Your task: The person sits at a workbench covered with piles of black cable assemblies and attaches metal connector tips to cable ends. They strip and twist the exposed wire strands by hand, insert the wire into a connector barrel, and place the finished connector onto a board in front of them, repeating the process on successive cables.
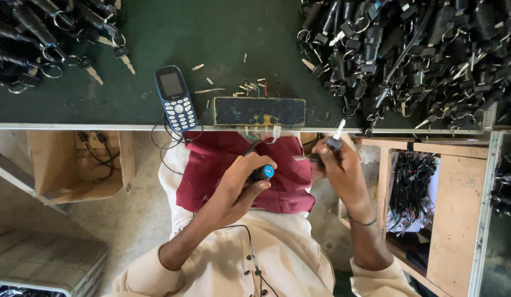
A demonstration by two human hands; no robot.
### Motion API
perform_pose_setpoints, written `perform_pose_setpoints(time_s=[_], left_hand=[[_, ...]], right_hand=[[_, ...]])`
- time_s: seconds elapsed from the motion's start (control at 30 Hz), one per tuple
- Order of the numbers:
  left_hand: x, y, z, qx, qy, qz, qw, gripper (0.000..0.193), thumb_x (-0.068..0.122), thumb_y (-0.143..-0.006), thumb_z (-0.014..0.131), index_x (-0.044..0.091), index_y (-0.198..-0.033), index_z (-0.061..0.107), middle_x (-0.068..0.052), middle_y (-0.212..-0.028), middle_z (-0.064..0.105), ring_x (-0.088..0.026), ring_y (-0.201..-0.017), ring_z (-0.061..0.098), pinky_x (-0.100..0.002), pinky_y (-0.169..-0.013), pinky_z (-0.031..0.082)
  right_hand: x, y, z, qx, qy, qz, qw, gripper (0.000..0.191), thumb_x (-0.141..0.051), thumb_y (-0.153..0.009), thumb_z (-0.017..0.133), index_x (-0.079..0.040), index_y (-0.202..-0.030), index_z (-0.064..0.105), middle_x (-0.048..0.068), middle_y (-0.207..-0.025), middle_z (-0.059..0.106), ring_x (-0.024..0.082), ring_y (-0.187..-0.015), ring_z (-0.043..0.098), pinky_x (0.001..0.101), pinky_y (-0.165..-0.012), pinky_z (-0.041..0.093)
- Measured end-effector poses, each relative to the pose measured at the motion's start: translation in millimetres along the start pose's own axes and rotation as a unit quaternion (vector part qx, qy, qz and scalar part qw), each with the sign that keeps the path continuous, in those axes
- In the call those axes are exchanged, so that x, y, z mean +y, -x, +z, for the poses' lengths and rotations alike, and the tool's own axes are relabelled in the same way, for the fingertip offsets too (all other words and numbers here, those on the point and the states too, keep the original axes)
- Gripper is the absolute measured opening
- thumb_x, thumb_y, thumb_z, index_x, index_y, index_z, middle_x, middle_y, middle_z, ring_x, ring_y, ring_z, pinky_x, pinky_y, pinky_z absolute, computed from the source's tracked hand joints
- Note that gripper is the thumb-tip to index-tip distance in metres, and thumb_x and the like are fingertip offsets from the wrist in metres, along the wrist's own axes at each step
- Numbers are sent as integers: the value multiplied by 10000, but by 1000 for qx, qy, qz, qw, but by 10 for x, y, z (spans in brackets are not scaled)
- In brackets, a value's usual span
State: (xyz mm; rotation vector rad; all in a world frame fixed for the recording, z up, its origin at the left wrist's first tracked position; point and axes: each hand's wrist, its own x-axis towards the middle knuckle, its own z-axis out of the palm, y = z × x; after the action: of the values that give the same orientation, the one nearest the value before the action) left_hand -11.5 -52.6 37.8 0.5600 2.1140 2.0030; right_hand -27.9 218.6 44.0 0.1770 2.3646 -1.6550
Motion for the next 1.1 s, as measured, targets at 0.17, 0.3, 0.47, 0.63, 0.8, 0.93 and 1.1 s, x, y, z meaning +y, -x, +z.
perform_pose_setpoints(time_s=[0.17,0.3,0.47,0.63,0.8,0.93,1.1], left_hand=[[-25,-13,4,-7,-22,33,999,379,11,-939,692,87,-1281,550,-101,-1014,589,-292,-890,535,-405,-830,437],[-12,-30,-19,-16,-28,56,998,397,12,-935,677,59,-1301,529,-108,-1078,616,-304,-911,540,-413,-851,423],[33,-62,-31,-32,-50,43,997,361,34,-942,685,62,-1277,553,-103,-1037,599,-306,-922,552,-410,-860,421],[75,-98,-31,-41,-78,36,995,354,25,-922,686,64,-1252,565,-98,-1032,599,-306,-920,552,-408,-845,413],[76,-99,-31,-80,-121,38,989,359,54,-904,700,65,-1242,580,-92,-1043,607,-293,-896,543,-401,-832,406],[79,-86,-14,-96,-138,62,984,368,86,-909,705,53,-1255,583,-95,-1046,608,-297,-884,526,-399,-826,396],[104,-85,19,-118,-120,42,985,369,84,-923,694,65,-1275,590,-86,-1042,617,-297,-872,521,-400,-818,395]], right_hand=[[-368,87,-14,-123,-144,-23,982,248,4,-975,662,11,-1194,546,90,-919,709,165,-792,732,306,-683,607],[-722,96,37,-118,88,-175,973,378,34,-879,744,-34,-1237,642,63,-972,734,158,-840,726,290,-704,578],[-1003,12,8,-142,227,-304,915,396,90,-800,739,-57,-1167,710,61,-1069,713,225,-983,710,332,-807,581],[-1129,17,-30,-168,291,-344,877,450,78,-732,741,-48,-1162,698,66,-1068,716,271,-962,673,382,-841,557],[-1125,-85,-95,-235,254,-328,879,459,87,-727,707,-36,-1168,694,90,-1049,707,281,-958,689,372,-826,554],[-950,-246,-190,-296,160,-273,901,380,114,-800,679,-40,-1147,701,78,-1036,716,222,-922,722,311,-788,588],[-609,-358,-223,-341,101,-121,927,324,110,-836,657,-45,-1099,765,58,-920,762,160,-788,739,286,-690,607]])
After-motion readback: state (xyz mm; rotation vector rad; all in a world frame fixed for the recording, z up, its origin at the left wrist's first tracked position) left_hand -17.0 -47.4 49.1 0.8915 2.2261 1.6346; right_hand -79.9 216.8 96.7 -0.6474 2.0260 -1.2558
